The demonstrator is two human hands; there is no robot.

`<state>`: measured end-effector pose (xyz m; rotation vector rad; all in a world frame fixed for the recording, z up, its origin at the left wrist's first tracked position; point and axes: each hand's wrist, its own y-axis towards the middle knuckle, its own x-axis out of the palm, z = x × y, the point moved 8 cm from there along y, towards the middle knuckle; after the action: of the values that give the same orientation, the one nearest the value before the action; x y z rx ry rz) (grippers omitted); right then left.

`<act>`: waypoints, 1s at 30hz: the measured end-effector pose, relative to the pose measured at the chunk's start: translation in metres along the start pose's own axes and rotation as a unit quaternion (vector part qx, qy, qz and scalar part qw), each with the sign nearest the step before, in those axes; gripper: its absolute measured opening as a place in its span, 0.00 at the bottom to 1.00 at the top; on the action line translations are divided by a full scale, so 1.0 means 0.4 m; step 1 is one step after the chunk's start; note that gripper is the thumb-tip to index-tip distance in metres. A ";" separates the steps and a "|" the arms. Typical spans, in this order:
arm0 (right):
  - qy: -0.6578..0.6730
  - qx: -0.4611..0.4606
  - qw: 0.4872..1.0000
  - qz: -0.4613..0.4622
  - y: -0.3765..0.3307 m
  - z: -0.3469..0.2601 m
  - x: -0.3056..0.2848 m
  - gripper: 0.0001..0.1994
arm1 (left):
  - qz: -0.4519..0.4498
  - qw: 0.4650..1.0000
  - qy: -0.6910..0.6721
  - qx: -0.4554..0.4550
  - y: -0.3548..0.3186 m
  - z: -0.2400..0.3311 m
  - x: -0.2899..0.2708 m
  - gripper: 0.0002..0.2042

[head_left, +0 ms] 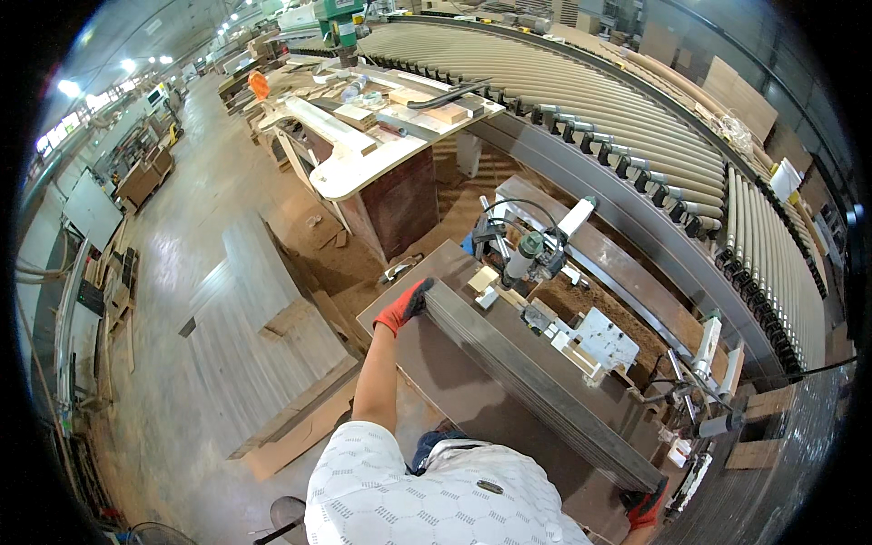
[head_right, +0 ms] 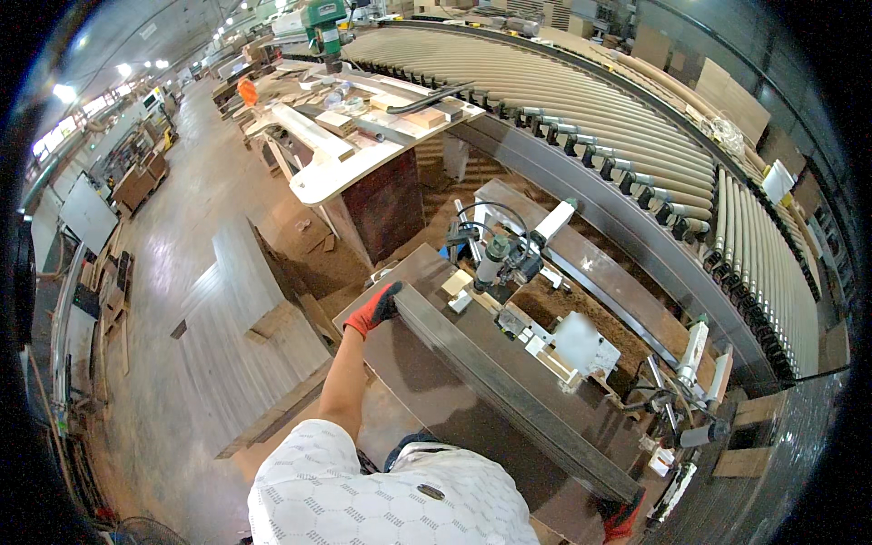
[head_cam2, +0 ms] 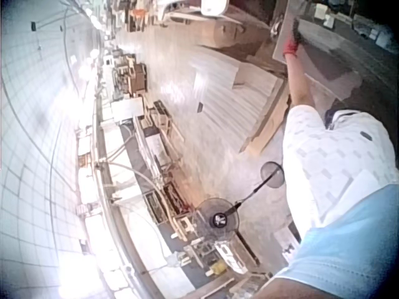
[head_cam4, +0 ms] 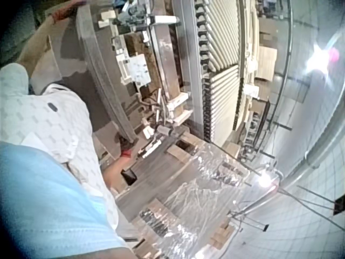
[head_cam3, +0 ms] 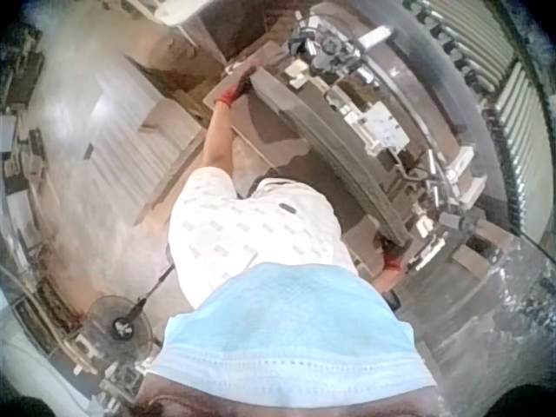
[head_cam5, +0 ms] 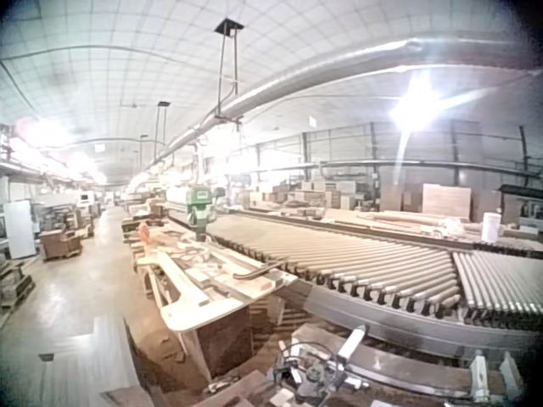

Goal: The person moves long wood panels from a stack, places them one at a time into a processing machine with their hands, and then removes and restacks them after processing.

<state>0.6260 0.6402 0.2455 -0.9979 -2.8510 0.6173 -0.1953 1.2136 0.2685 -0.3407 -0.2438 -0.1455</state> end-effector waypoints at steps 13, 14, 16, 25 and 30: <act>0.155 0.133 0.974 -0.099 -0.034 -0.062 0.095 0.47 | -0.091 0.994 0.056 -0.029 -0.051 0.025 0.053 0.25; 0.150 0.132 0.975 -0.098 -0.036 -0.066 0.102 0.47 | -0.105 0.992 0.068 -0.009 -0.051 0.028 0.048 0.25; 0.155 0.133 0.975 -0.091 -0.051 -0.063 0.118 0.46 | -0.110 0.990 0.089 0.003 -0.051 0.025 0.039 0.25; 0.219 0.158 0.962 -0.051 -0.139 -0.023 0.222 0.46 | -0.069 0.991 0.087 -0.076 0.078 0.024 -0.058 0.25; 0.220 0.159 0.957 0.097 -0.385 -0.155 0.451 0.43 | -0.063 0.995 0.034 -0.076 0.141 0.057 -0.119 0.27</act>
<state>0.4047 0.6628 0.3488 -1.1873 -2.2043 0.7295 -0.2354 1.2786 0.2594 -0.4705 -0.1871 -0.3005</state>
